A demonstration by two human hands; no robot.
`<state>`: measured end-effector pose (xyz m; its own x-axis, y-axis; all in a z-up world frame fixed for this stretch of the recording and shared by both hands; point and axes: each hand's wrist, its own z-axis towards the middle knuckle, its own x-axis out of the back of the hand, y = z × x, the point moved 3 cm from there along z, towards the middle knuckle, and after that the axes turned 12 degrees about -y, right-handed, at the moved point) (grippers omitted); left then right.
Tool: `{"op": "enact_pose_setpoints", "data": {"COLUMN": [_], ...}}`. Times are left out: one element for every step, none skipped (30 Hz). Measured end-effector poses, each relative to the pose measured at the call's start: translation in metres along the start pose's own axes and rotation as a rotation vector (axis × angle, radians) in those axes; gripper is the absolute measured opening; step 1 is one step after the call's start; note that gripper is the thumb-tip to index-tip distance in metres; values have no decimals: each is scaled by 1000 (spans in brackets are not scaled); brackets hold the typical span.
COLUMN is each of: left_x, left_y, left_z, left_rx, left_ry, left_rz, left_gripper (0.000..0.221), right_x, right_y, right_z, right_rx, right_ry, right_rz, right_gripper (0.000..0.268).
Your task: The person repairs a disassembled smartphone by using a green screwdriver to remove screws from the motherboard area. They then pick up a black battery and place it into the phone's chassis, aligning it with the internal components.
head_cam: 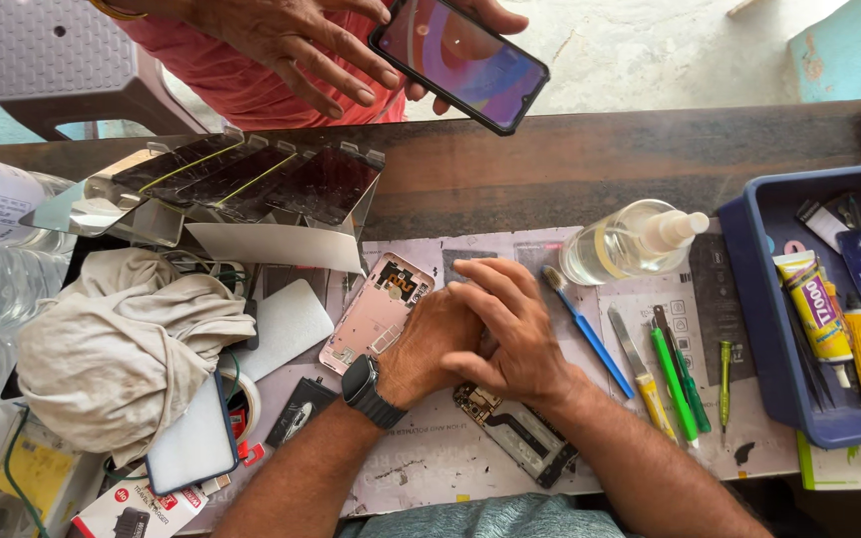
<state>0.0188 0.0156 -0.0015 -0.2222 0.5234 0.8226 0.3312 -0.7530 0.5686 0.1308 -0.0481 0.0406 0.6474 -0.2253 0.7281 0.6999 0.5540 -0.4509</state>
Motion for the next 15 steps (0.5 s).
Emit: {"op": "enact_pose_setpoints", "data": {"left_x": [-1, -1, -2, -4, -5, -5, -6, -6, -6, -6, -5, -5, -5, -4, -4], "left_y": [-1, -1, 0, -1, -2, -3, -3, -3, -3, -3, -3, -3, -3, -3, -2], "left_z": [0, 1, -1, -1, -1, 0, 0, 0, 0, 0, -1, -1, -1, -2, -2], "left_rx": [-6, -13, -16, 4, 22, 41, 39, 37, 35, 28, 21, 13, 14, 14, 13], "left_ry": [9, 18, 25, 7, -9, -25, -24, -23, -24, -11, -1, 10, 4, -2, -8], "left_rz": [-8, -16, -27, -28, -27, -26, -26, -27, -27, -23, -19, -14, -19, -23, -28], "left_gripper": [23, 24, 25, 24, 22, 22, 22, 22, 23, 22, 22, 21, 21, 20, 20], "right_x": [-2, -5, -8, -12, -15, -18, -18, -18, -19, -18, -18, -17, -16, -14, -13], "right_y": [2, 4, 6, 7, 8, 9, 10, 11, 11, 12, 11, 10, 10, 9, 8], "right_z": [0, 0, -2, -4, -5, -6, -7, -7, -7, -7, -6, -6, -5, -4, -3], "right_rx": [-18, -36, -55, -70, -81, -93, -96, -99, -104, -102, -103, -103, -105, -106, -108], "right_ry": [-29, -58, -89, -110, -130, -149, -156, -163, -169, -170, -169, -169, -173, -176, -181], "right_rz": [10, 21, 35, 56, 76, 96, 93, 91, 89, 88, 87, 86, 87, 87, 87], "right_gripper": [69, 68, 67, 68, 69, 70, 70, 70, 70, 70, 70, 71, 71, 71, 71]}}
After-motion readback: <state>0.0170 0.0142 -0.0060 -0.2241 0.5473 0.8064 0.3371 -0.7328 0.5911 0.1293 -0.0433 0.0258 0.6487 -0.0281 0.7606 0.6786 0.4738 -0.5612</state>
